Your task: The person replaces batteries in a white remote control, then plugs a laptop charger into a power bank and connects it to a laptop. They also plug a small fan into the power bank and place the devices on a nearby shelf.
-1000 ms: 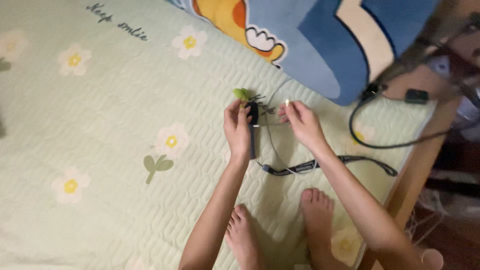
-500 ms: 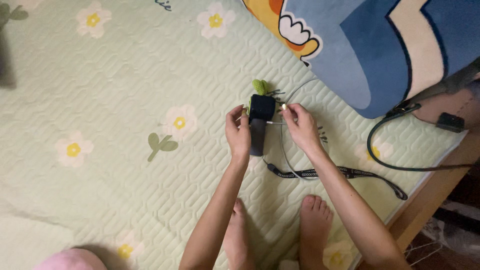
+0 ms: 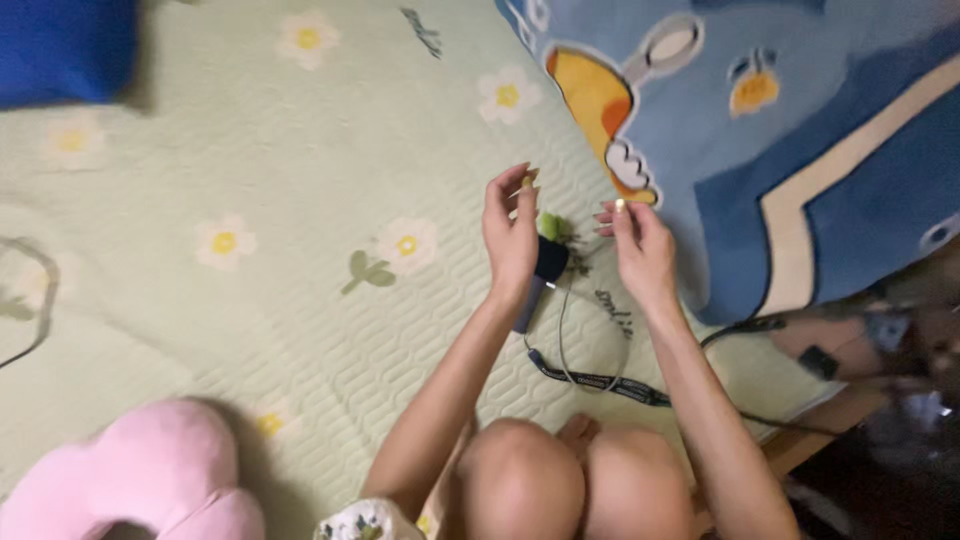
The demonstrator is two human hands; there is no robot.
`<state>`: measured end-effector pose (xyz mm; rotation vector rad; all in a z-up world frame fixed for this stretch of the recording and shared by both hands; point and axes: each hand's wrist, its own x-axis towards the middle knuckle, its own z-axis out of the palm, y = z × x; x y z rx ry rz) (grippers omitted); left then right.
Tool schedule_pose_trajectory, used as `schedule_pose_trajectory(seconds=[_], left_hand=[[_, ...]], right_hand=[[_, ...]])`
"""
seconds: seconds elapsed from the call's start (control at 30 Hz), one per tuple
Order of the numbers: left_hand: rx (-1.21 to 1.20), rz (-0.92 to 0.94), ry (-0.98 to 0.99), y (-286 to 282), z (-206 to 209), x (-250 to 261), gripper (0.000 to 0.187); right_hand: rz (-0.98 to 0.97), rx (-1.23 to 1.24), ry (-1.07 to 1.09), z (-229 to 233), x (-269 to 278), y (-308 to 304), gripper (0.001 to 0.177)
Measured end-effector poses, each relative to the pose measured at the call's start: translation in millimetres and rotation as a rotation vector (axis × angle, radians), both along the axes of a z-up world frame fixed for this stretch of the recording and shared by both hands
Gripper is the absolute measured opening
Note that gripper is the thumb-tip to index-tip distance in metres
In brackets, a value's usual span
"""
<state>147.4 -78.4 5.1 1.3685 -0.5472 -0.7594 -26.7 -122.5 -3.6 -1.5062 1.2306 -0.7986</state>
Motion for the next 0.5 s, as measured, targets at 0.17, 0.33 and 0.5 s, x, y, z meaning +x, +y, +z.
schedule_pose_trajectory(seconds=[0.17, 0.33, 0.5], left_hand=[[0.002, 0.148, 0.109, 7, 191, 32, 0.031], [0.013, 0.352, 0.172, 41, 403, 79, 0.033], [-0.048, 0.552, 0.163, 104, 596, 132, 0.033]], right_hand=[[0.054, 0.081, -0.057, 176, 48, -20, 0.033], [0.156, 0.159, -0.186, 386, 108, -11, 0.035], [0.294, 0.240, -0.267, 582, 178, 29, 0.037]])
